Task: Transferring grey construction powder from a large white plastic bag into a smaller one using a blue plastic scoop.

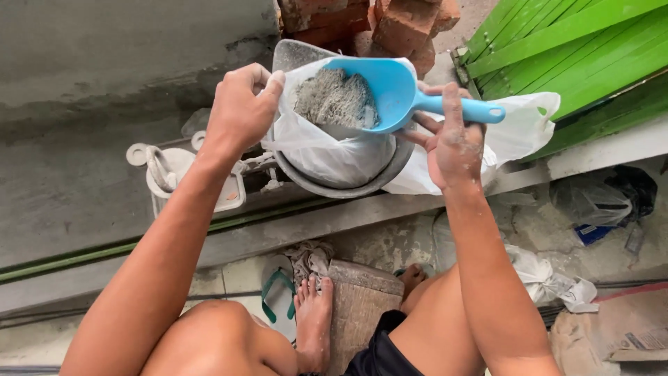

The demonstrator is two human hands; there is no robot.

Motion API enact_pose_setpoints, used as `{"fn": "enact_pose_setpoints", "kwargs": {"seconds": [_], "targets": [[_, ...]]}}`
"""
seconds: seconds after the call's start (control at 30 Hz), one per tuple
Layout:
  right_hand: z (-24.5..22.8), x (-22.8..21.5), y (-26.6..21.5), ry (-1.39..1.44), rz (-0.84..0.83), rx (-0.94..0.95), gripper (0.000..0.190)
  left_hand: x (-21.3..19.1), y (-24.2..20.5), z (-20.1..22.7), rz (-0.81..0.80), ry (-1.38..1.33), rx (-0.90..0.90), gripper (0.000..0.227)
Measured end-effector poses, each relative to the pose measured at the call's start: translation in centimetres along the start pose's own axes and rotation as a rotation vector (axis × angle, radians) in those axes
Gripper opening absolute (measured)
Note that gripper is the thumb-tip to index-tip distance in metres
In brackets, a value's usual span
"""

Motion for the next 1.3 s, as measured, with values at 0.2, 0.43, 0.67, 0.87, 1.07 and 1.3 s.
{"fn": "enact_pose_setpoints", "kwargs": {"seconds": [0.2,0.43,0.67,0.87,1.07,1.3], "targets": [[-1.2,-0.8,-0.1,0.075,0.092,0.083,0.043,0.1,-0.6,1.1,0.162,-0.147,0.168,0.016],[-2.4,-1.4,0.0,0.175,0.101,0.064,0.047,-0.4,-1.7,4.1,0.377,-0.464,0.520,0.020],[-3.9,-3.4,-0.7,0.296,0.073,0.048,0.049,2.5,-0.2,3.4,0.181,-0.808,0.215,0.050],[-5.8,-7.0,-2.3,0.340,0.153,0.059,0.055,5.0,-1.8,6.1,-0.050,-0.975,0.086,0.078],[-7.8,-12.6,-5.3,0.251,0.215,-0.037,0.056,10.2,-2.9,10.2,-0.246,-1.056,0.138,0.073],[-9.0,-21.4,-9.0,0.111,0.431,-0.135,0.063,18.7,-5.0,15.8,-0.350,-0.221,0.784,0.046]]}}
Point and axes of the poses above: each hand's wrist, its own y-axis towards the middle knuckle, its own x-axis out of the palm, z = x × y, the point moved 4 cm from there along y, towards the middle knuckle, and after that the axes turned 1 degree about -z, right-handed, at the moved point
